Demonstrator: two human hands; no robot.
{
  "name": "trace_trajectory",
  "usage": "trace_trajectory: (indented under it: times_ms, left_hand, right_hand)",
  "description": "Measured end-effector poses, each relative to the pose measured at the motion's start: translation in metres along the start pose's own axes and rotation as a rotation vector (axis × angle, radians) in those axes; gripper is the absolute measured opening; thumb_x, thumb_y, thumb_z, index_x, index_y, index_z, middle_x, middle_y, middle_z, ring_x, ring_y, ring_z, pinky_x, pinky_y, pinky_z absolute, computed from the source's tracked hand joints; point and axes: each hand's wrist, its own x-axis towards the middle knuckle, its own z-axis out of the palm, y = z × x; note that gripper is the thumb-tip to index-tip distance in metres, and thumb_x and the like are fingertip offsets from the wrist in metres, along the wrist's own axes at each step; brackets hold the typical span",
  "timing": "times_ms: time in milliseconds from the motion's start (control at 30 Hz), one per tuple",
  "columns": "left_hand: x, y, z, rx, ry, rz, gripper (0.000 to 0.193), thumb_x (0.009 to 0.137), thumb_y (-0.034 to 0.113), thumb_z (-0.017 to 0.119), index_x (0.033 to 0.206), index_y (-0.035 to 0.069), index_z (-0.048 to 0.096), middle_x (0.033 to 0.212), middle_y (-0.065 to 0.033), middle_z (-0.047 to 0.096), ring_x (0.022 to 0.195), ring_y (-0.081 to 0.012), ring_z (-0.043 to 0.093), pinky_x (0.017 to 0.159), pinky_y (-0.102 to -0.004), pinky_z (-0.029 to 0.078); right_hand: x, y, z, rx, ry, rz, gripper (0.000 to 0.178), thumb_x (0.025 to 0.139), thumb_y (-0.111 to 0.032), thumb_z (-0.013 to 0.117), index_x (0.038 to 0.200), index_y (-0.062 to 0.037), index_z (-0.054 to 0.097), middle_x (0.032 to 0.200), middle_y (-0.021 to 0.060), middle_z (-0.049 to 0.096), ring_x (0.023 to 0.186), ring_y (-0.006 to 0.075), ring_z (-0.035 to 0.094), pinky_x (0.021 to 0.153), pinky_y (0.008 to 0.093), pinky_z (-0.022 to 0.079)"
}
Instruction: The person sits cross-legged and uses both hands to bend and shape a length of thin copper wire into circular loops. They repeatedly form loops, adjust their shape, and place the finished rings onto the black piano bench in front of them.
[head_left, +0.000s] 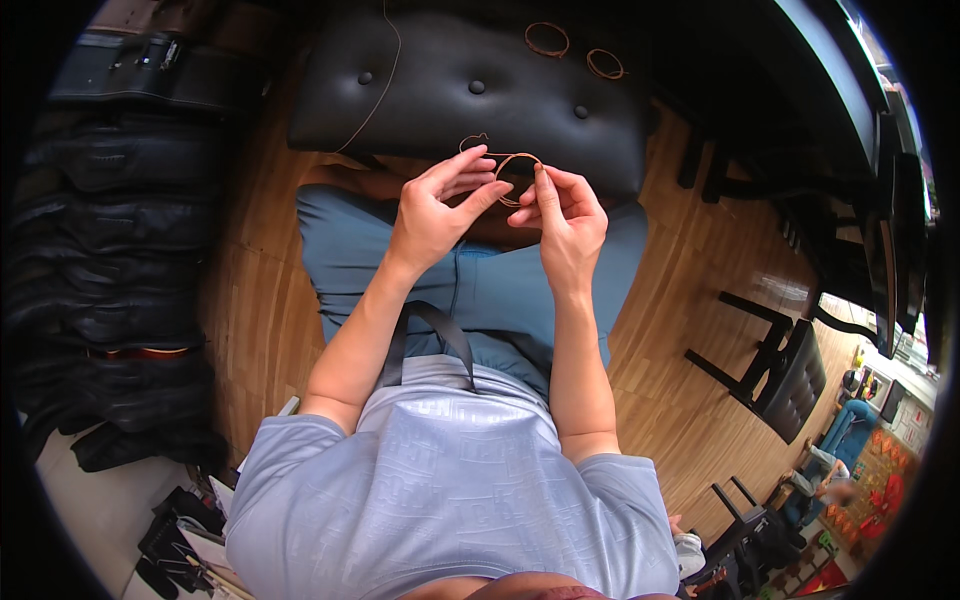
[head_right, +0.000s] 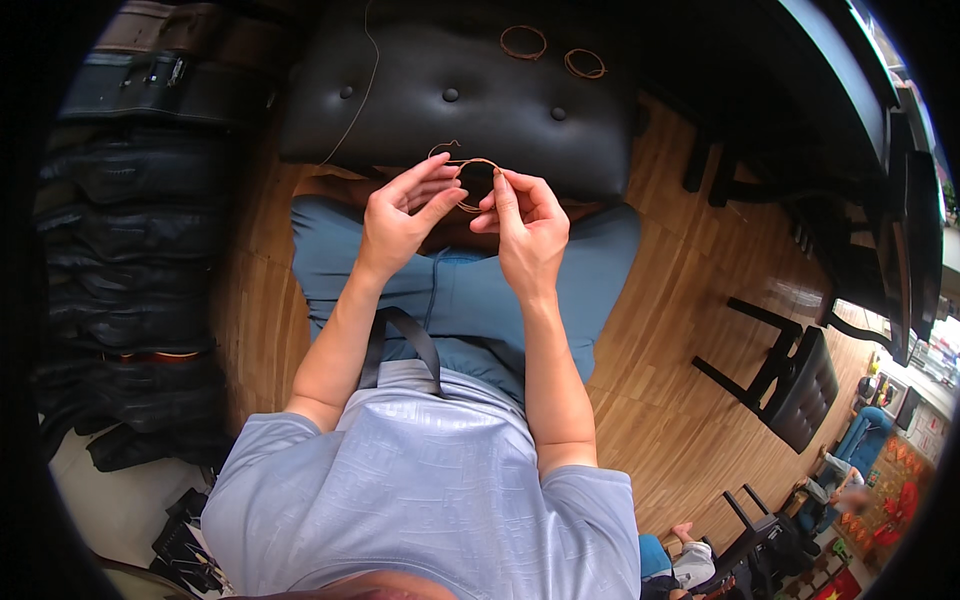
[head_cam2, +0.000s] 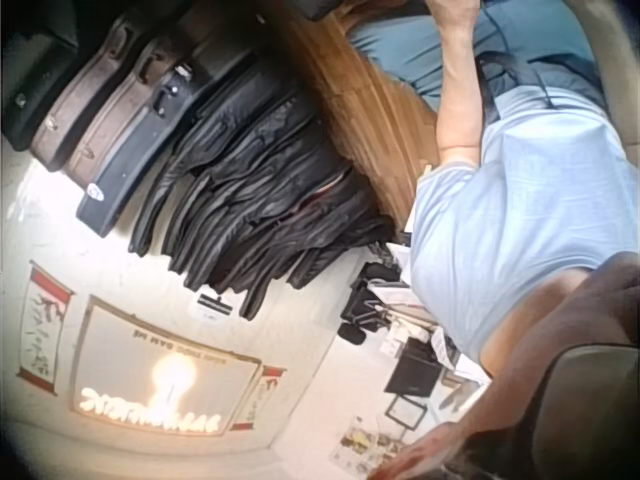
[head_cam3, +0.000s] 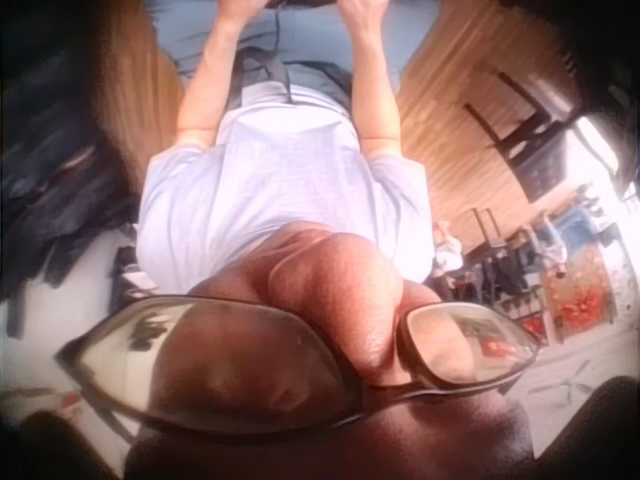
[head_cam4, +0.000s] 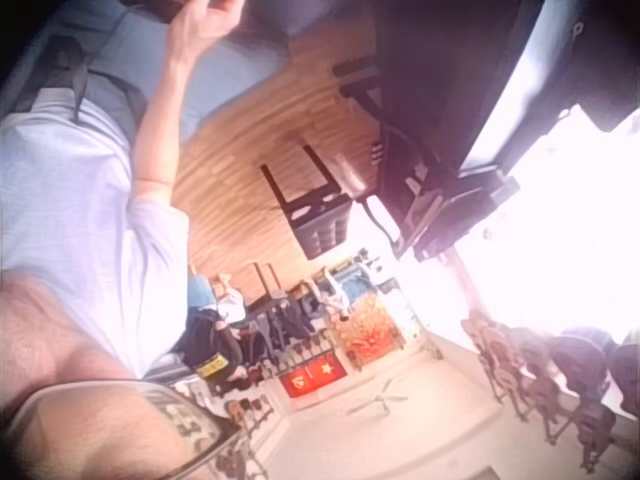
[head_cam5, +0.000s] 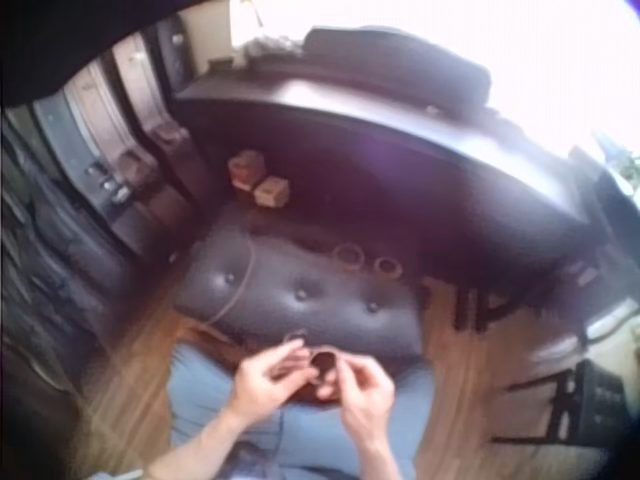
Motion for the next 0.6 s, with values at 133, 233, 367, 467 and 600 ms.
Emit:
trace_trajectory:
  times_ms: [133, 233, 367, 467, 600]
  left_hand:
    - [-0.002, 0.006, 0.007, 0.238, -0.016, 0.059, 0.034, 0.098, 0.010, 0.065, 0.130, -0.001, 0.063, 0.114, -0.0159, 0.071, 0.103, -0.0208, 0.071, 0.091, -0.0315, 0.057]
    - [-0.005, 0.010, 0.009, 0.304, -0.010, 0.068, 0.031, 0.102, 0.011, 0.058, 0.130, -0.002, 0.063, 0.114, -0.0160, 0.071, 0.100, -0.0211, 0.072, 0.089, -0.0307, 0.058]
    - [-0.006, 0.003, 0.005, -0.132, -0.088, -0.185, 0.031, 0.104, 0.010, 0.055, 0.129, -0.005, 0.061, 0.113, -0.0156, 0.071, 0.102, -0.0225, 0.071, 0.092, -0.0326, 0.057]
    - [-0.005, 0.002, 0.001, -0.365, -0.132, -0.258, 0.031, 0.104, 0.011, 0.055, 0.129, -0.006, 0.060, 0.114, -0.0157, 0.071, 0.105, -0.0231, 0.070, 0.095, -0.0346, 0.056]
    - [-0.003, 0.001, -0.005, -0.646, -0.171, -0.364, 0.029, 0.103, 0.013, 0.056, 0.128, -0.002, 0.061, 0.110, -0.0144, 0.071, 0.110, -0.0227, 0.068, 0.098, -0.0355, 0.055]
  right_hand:
    - [-0.003, 0.008, 0.004, -0.010, -0.024, -0.036, 0.015, 0.101, -0.008, 0.061, 0.111, 0.0032, 0.065, 0.081, 0.0056, 0.066, 0.064, 0.0109, 0.066, 0.060, 0.0231, 0.057]
    - [-0.005, 0.012, 0.009, -0.050, -0.030, -0.075, 0.015, 0.100, -0.007, 0.061, 0.111, 0.0041, 0.065, 0.082, 0.0060, 0.068, 0.066, 0.0110, 0.067, 0.061, 0.0230, 0.057]
    - [-0.003, 0.013, 0.009, -0.046, -0.021, -0.070, 0.016, 0.100, -0.007, 0.061, 0.111, 0.0044, 0.065, 0.083, 0.0067, 0.069, 0.068, 0.0118, 0.068, 0.062, 0.0234, 0.057]
    - [-0.002, 0.009, 0.009, -0.011, -0.015, -0.057, 0.016, 0.101, -0.008, 0.061, 0.111, 0.0044, 0.065, 0.083, 0.0077, 0.069, 0.068, 0.0126, 0.068, 0.063, 0.0241, 0.058]
    - [0.000, 0.010, 0.009, 0.046, 0.008, -0.043, 0.017, 0.101, -0.008, 0.061, 0.111, 0.0048, 0.065, 0.084, 0.0084, 0.069, 0.069, 0.0134, 0.069, 0.064, 0.0248, 0.059]
